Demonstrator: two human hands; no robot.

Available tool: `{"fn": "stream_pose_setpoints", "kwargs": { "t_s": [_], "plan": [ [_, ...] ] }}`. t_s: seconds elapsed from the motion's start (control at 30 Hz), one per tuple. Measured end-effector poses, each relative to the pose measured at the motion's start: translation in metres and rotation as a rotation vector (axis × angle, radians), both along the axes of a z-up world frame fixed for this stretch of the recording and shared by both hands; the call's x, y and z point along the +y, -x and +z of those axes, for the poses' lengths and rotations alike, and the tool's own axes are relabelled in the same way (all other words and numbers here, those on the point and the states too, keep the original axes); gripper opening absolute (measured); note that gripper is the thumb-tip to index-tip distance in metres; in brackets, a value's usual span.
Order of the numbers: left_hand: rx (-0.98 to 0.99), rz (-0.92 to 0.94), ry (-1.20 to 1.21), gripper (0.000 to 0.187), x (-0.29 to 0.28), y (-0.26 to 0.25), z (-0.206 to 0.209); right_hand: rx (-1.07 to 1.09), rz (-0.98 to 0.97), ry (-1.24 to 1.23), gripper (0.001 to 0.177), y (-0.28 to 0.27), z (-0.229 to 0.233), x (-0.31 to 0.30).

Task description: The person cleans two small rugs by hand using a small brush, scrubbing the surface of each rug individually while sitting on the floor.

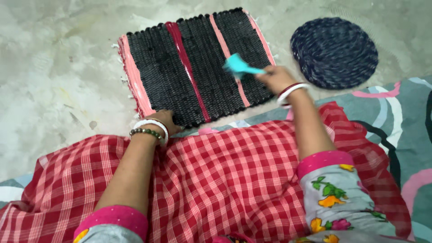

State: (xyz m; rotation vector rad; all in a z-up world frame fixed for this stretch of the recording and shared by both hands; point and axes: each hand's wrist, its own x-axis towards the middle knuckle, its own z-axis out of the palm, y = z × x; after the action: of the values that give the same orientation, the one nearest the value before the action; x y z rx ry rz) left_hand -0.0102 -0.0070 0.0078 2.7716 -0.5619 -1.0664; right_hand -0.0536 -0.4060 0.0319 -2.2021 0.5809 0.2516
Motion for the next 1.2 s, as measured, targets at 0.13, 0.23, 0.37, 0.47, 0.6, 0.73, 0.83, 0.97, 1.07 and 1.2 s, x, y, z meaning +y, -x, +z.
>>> {"fn": "stream_pose_setpoints", "kwargs": {
  "t_s": [0.13, 0.23, 0.37, 0.47, 0.6, 0.73, 0.83, 0.97, 1.07, 1.2],
  "plan": [
    [-0.014, -0.017, 0.001, 0.076, -0.001, 0.002, 0.0, -0.152, 0.306, 0.015, 0.023, -0.009, -0.001, 0.066],
    [0.02, 0.015, -0.04, 0.076, -0.005, 0.004, 0.01, 0.017, 0.361, -0.12, 0.024, -0.008, -0.015, 0.083],
    [0.023, 0.038, 0.009, 0.08, -0.006, 0.008, 0.015, 0.029, 0.435, -0.234, 0.022, -0.011, -0.044, 0.071],
    [0.033, 0.021, 0.005, 0.082, -0.008, 0.008, 0.009, 0.107, 0.339, -0.309, 0.018, -0.011, -0.051, 0.053],
    [0.045, 0.031, 0.01, 0.079, -0.005, 0.007, 0.002, 0.141, 0.254, -0.295, 0.016, -0.009, -0.047, 0.026],
    [0.034, 0.027, -0.003, 0.077, -0.004, 0.007, -0.003, 0.153, 0.071, -0.261, 0.017, -0.007, -0.057, -0.012],
    [0.018, 0.026, -0.004, 0.075, -0.003, 0.005, -0.009, 0.068, -0.015, -0.182, 0.019, -0.012, -0.076, -0.037],
    [-0.003, 0.012, 0.003, 0.076, -0.003, 0.006, -0.013, -0.038, -0.086, 0.057, 0.022, -0.016, -0.076, -0.039],
    [0.042, 0.044, 0.021, 0.069, -0.003, 0.007, -0.008, -0.118, 0.011, 0.119, 0.025, -0.017, -0.053, 0.0],
    [0.098, -0.065, -0.14, 0.074, -0.017, 0.007, -0.008, -0.097, 0.156, 0.17, 0.029, -0.016, -0.013, 0.07]
  ]
}}
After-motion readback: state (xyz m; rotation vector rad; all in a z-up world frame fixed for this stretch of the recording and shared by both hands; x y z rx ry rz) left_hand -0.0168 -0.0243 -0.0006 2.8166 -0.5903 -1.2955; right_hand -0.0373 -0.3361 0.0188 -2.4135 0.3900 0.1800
